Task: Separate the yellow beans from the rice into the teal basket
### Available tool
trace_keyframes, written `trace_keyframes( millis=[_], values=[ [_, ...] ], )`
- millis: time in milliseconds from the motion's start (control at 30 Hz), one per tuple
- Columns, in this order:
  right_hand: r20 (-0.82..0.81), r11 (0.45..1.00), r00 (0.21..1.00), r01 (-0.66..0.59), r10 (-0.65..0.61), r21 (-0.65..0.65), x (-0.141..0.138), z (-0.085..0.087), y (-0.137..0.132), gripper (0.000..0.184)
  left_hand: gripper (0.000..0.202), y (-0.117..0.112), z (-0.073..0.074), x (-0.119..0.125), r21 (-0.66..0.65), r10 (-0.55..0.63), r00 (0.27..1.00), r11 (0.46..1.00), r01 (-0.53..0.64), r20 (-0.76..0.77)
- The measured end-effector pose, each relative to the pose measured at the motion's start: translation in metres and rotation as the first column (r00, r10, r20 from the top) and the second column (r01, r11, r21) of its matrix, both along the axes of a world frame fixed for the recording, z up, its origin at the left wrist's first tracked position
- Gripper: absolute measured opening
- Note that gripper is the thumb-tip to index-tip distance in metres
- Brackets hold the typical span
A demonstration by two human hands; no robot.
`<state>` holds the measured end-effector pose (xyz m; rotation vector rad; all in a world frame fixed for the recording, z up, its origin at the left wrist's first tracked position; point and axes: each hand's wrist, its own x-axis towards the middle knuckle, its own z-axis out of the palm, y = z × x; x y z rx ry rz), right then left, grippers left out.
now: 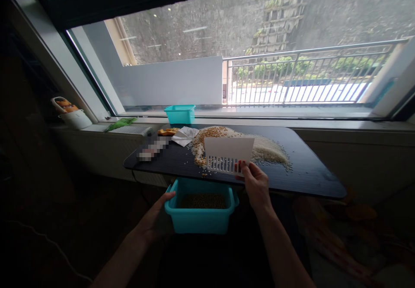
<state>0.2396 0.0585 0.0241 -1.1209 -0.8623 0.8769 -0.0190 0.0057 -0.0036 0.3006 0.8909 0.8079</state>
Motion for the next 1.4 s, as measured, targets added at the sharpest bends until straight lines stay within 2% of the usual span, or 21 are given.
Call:
trace_keyframes(
  millis=[300, 700, 933, 1133, 1233, 1400],
  values=[
    [-0.013, 0.998, 1.0, -0.02, 0.019, -0.055, -0.003, 0.001, -0.005, 0.031, 0.063, 0.0, -0.003, -0.001, -0.011, 0.003, 1.0, 1.0, -0.003, -0.008],
    [-0.021, 0.996, 0.999, -0.04, 0.038, -0.08, -0.004, 0.002, -0.009, 0.03, 0.061, 0.0, 0.002, 0.0, 0.003, -0.018, 0.998, 1.0, 0.017, 0.058],
    [-0.038, 0.998, 0.999, -0.033, 0.031, -0.06, -0.009, 0.006, -0.008, 0.031, 0.06, -0.001, 0.004, 0.002, 0.022, -0.01, 0.997, 1.0, 0.009, 0.071],
    [-0.049, 0.992, 0.993, -0.109, 0.107, -0.056, -0.013, 0.006, -0.005, 0.03, 0.06, -0.001, 0.003, 0.001, 0.02, -0.004, 0.999, 1.0, 0.003, 0.047],
    [-0.045, 0.995, 0.995, -0.087, 0.085, -0.042, -0.013, 0.007, -0.006, 0.03, 0.06, 0.0, 0.001, 0.001, 0.03, 0.002, 0.999, 1.0, -0.003, 0.042],
    [-0.064, 0.995, 0.994, -0.088, 0.085, -0.045, -0.02, 0.0, -0.017, 0.031, 0.059, 0.0, -0.002, -0.001, 0.018, 0.002, 1.0, 1.0, -0.002, 0.029]
  ],
)
